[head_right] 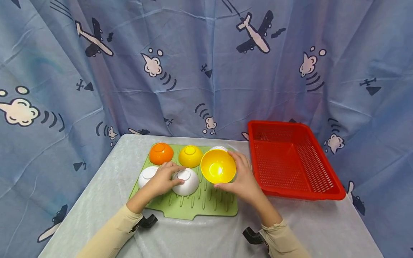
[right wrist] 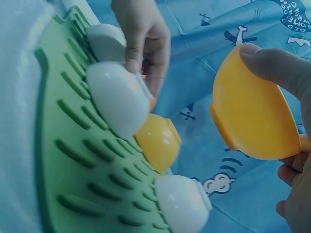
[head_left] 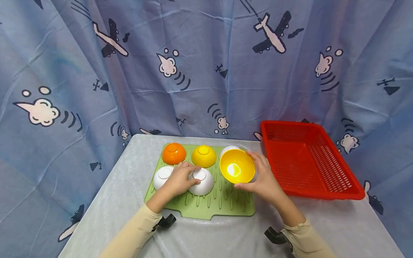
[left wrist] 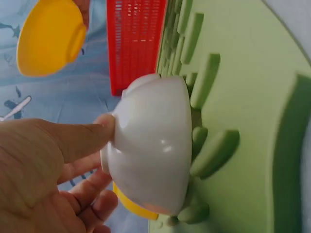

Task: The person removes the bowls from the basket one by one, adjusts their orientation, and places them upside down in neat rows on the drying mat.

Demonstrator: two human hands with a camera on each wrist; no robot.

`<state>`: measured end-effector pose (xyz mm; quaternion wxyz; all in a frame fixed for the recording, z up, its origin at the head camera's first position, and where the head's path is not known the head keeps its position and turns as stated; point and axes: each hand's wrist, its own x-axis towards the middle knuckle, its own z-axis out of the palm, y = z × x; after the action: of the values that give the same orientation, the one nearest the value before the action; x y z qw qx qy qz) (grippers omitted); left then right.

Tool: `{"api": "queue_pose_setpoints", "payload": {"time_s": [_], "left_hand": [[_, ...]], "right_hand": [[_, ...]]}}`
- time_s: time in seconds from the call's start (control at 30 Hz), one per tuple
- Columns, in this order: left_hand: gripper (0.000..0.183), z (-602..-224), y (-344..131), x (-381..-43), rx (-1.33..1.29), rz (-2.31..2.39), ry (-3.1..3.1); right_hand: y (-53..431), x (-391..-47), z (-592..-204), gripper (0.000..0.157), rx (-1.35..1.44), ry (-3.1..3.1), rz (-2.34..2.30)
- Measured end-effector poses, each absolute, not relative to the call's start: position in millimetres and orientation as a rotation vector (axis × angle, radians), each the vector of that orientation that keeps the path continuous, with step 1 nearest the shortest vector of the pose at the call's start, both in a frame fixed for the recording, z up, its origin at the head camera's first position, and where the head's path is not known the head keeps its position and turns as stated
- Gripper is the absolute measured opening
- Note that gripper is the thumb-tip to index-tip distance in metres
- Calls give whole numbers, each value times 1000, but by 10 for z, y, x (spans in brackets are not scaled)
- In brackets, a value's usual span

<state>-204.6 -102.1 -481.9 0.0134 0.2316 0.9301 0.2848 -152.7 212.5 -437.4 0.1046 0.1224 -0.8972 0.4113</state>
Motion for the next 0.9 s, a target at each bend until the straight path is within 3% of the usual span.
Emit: {"api": "queue_pose_setpoints", "payload": {"time_s": [0.43,0.63,0.9], "left_hand": [[43,-4686,-965,-1929,683,1068,2852],[50,-4566,-855,-1799,604,1590,2389],[52,-4556,-735,-1685,532,1724,1926]], "right_hand": [[1987,-1405,-4498,116,465,-2599,1206],[1974,-1363,-4507,116,485,-2567,1232],[1930,-1313,-4461,115,547,-2515,1262]]}}
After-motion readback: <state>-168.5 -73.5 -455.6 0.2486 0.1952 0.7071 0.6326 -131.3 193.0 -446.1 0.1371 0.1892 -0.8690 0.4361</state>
